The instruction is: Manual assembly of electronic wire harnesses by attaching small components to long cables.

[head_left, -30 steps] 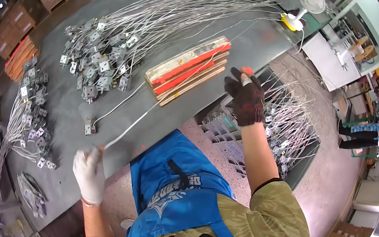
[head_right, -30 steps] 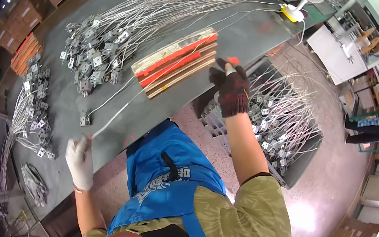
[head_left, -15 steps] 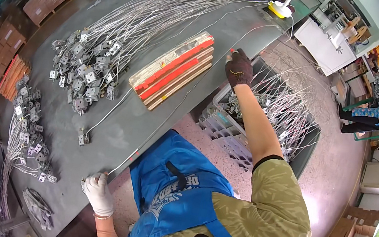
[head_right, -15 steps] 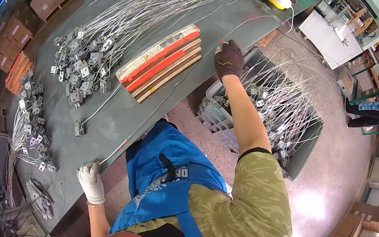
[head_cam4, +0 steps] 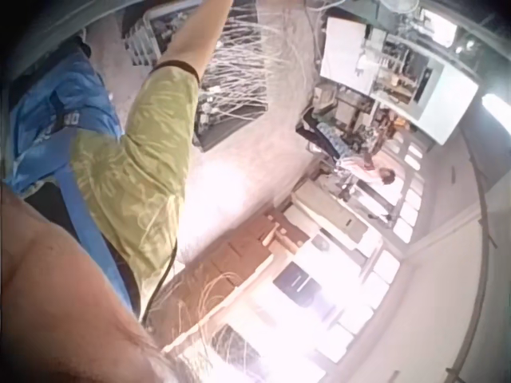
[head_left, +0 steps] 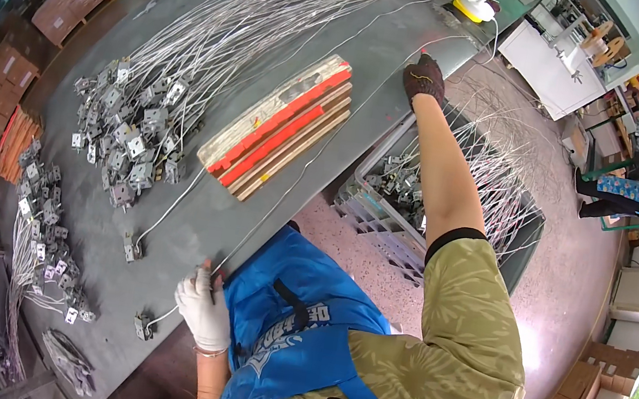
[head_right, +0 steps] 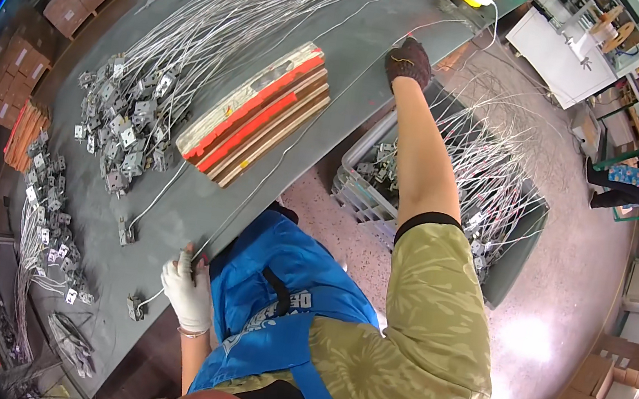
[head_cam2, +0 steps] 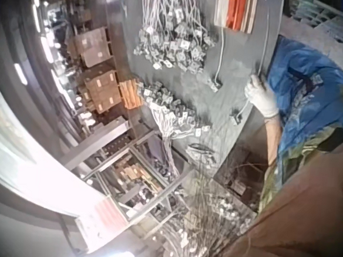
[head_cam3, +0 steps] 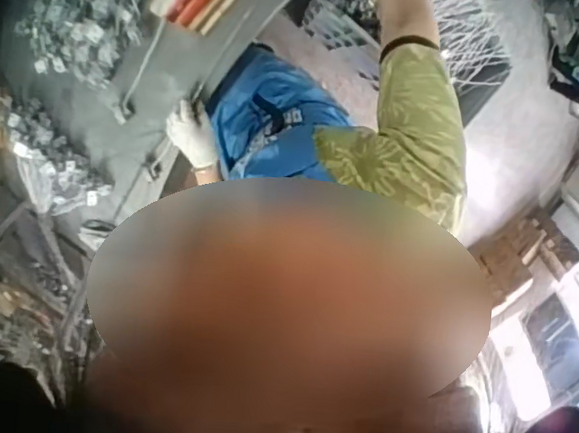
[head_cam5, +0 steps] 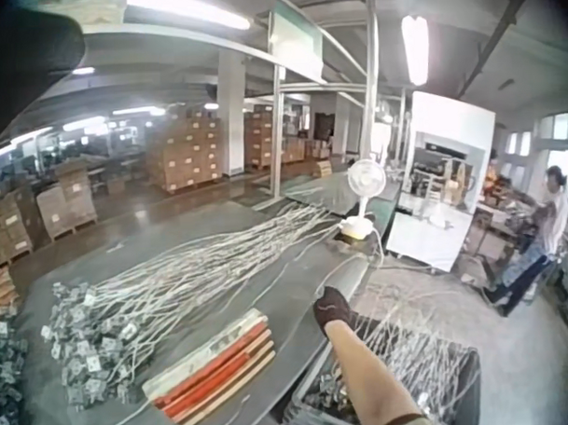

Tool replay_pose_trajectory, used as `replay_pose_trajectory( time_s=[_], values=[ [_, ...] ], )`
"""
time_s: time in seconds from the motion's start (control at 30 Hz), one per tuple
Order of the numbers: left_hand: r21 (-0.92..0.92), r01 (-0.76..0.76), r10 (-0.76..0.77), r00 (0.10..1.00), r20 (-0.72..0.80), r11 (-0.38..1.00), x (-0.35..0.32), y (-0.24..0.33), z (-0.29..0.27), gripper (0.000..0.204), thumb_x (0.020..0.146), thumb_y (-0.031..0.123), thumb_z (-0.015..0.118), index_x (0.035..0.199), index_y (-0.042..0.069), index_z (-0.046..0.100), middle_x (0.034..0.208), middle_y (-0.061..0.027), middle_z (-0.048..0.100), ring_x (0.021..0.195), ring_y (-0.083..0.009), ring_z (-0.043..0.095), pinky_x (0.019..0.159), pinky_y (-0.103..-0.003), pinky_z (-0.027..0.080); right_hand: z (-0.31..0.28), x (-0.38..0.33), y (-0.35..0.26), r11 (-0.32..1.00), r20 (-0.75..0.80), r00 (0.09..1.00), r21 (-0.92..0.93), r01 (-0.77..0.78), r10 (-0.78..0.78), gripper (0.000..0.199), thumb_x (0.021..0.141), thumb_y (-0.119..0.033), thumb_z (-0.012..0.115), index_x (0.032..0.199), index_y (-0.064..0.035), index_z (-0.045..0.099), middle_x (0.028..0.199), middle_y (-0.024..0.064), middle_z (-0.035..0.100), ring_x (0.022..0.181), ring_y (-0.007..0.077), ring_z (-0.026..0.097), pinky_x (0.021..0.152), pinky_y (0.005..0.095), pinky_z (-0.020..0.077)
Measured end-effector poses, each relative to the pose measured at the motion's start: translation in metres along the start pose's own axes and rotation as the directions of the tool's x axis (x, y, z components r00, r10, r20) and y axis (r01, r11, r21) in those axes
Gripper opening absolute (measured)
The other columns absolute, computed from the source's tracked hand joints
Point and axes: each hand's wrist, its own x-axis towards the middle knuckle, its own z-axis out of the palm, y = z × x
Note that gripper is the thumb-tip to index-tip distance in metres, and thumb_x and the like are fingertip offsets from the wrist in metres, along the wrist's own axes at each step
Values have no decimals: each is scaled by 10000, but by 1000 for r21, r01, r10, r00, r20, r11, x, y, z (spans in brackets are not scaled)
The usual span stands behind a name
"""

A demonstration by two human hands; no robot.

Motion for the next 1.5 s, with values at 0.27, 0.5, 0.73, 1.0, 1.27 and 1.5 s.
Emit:
replay_pose_trajectory(
  time_s=[0.27,0.5,0.73,1.0,1.27,1.5],
  values=[
    [-137,-75,63,994,-88,988,14,5,6,248,785,-54,743,987,75,679,805,-97,608,753,-319,549,679,-438,450,17,92,38,944,355,930,266,-193,90,286,990,-219,486,1092,-79,714,1103,114,752,901,273,710,647,321,484],
    [-145,-77,71,997,-44,986,1,-6,3,228,780,-34,760,933,82,636,860,-89,633,774,-326,561,695,-439,452,9,127,57,-244,793,590,609,-755,151,206,1051,-112,398,1094,-77,596,1022,107,747,678,142,664,382,221,431],
    [-229,-117,115,993,-23,966,0,-17,4,256,764,-58,755,927,92,625,855,-75,635,804,-311,591,723,-430,483,-6,133,65,246,517,817,783,-572,254,133,1028,-170,555,1122,-93,610,872,55,694,658,157,650,487,253,520],
    [-249,-116,111,993,-37,961,5,-12,4,252,771,-56,757,944,87,642,844,-68,636,799,-293,582,718,-415,481,-15,128,78,779,413,903,525,-344,121,326,954,-234,625,1215,-38,627,969,137,726,865,272,724,664,392,573],
    [-266,-85,79,996,-34,960,13,10,8,176,818,-53,740,933,57,664,870,-89,654,794,-304,569,721,-420,468,2,91,52,954,34,995,-282,98,-92,257,920,-206,600,1126,-186,751,1201,78,717,1157,276,671,966,413,541],
    [-257,-114,113,993,-19,960,26,23,13,156,819,-4,752,933,50,658,888,-95,667,807,-311,581,730,-432,476,-20,45,24,865,103,985,-473,170,-137,292,951,-315,567,1103,-148,753,1165,101,721,1117,303,681,930,441,536]
  ],
)
